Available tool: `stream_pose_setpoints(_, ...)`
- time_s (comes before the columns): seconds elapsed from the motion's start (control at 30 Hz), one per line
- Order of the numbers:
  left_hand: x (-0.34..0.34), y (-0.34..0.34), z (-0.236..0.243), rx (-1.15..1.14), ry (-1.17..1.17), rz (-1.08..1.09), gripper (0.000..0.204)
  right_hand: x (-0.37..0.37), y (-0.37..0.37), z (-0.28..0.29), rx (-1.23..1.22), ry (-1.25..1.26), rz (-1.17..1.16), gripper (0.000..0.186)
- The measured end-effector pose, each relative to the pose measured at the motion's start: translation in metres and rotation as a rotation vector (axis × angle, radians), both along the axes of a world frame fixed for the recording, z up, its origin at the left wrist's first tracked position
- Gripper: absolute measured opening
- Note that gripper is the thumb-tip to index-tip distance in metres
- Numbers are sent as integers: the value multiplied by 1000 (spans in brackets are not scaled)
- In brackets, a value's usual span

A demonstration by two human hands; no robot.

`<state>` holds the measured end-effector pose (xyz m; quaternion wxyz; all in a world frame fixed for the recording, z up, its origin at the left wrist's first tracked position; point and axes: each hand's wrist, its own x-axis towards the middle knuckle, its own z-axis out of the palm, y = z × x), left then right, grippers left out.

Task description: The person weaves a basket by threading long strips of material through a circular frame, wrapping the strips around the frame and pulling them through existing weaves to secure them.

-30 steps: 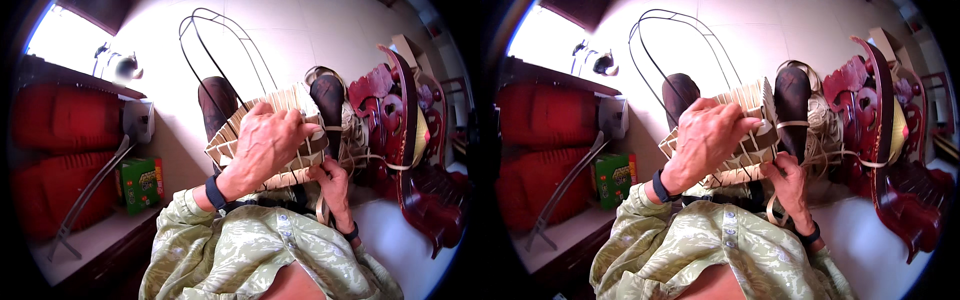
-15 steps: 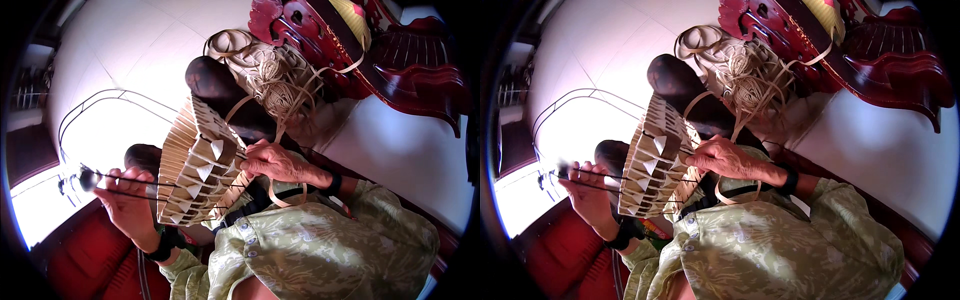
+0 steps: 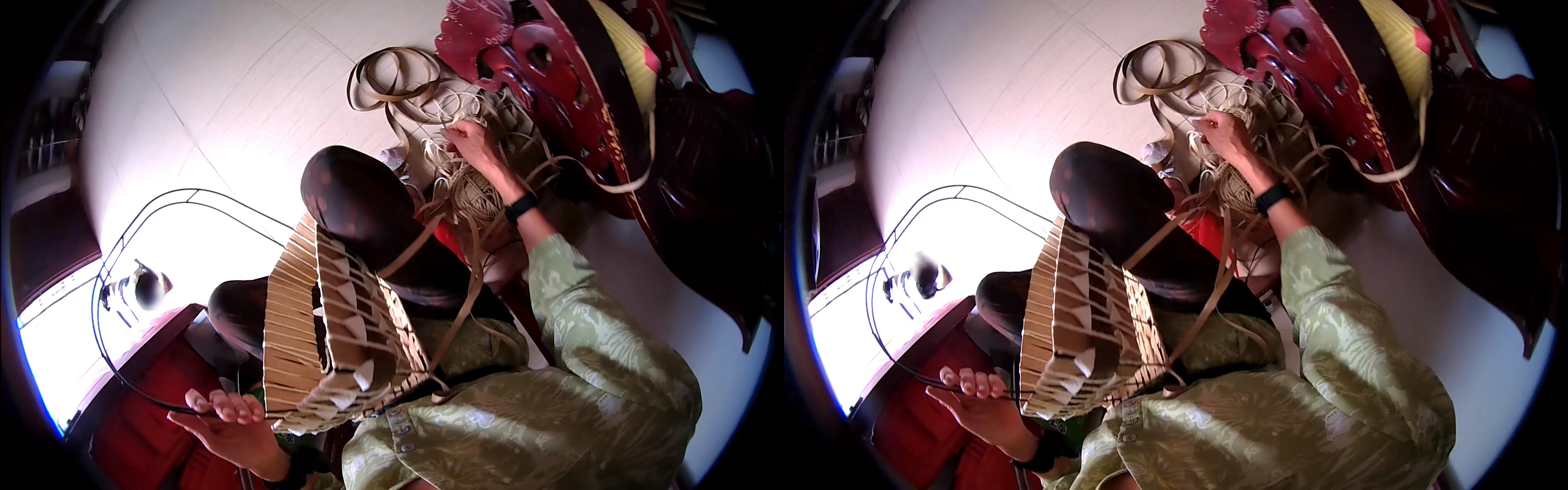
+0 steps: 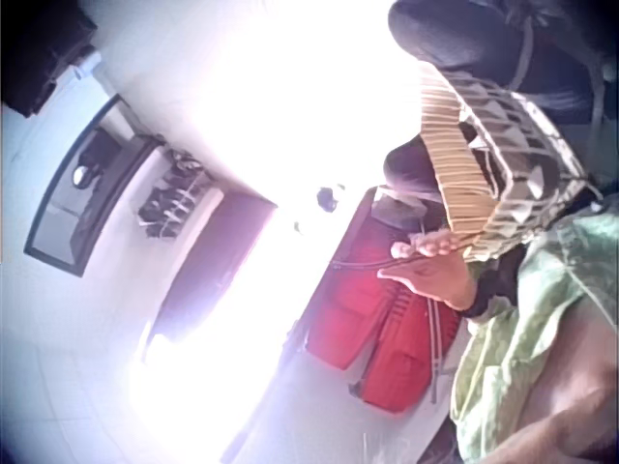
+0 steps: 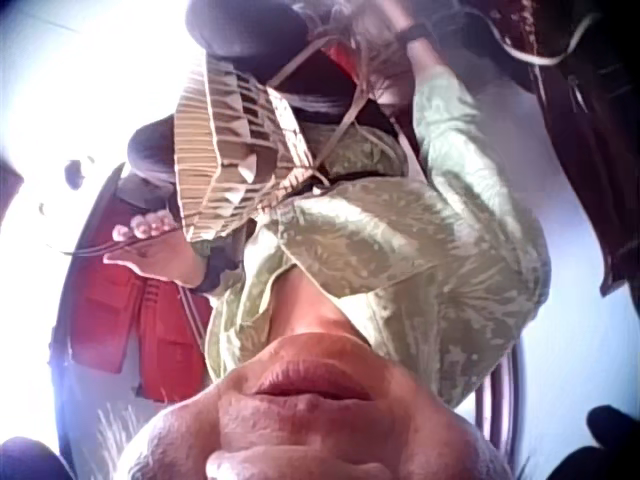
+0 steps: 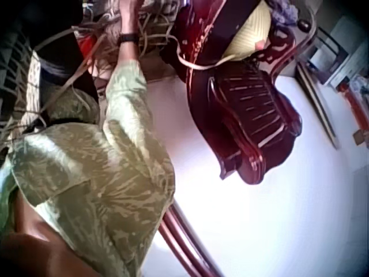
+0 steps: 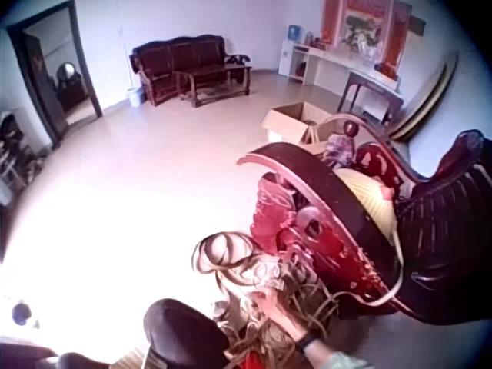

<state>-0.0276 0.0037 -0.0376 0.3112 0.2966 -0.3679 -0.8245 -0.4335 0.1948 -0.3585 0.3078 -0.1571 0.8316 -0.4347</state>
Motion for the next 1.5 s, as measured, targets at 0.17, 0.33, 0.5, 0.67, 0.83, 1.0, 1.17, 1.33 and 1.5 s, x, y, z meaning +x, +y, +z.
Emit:
stream_pose_setpoints(0.17,-6,-13,6,114,47,13,44,-23,-51,-131,40,38,120,34)
stream_pose_setpoints(0.33,-14,-4,7,122,-35,217,39,-45,-98,-171,195,442,354,38)
stream_pose_setpoints(0.5,-18,-12,7,196,-7,228,35,-60,-144,-173,308,634,514,40)
stream_pose_setpoints(0.67,-27,-25,9,459,127,78,41,-64,-167,-174,498,577,671,47)
stream_pose_setpoints(0.83,-2,-23,8,225,-45,199,34,-35,-137,-157,222,572,507,43)
stream_pose_setpoints(1.0,1,-27,12,-310,-690,434,48,-15,-70,-35,-500,-164,-229,26)
stream_pose_setpoints(1.17,13,-27,46,-1297,-920,324,39,-22,-26,220,-729,-50,-153,30)
stream_pose_setpoints(1.33,-48,8,76,-640,-302,-437,54,79,-34,400,-941,-557,638,43)
stream_pose_setpoints(1.5,-119,24,82,279,347,-714,58,147,-17,453,-664,-488,705,42)
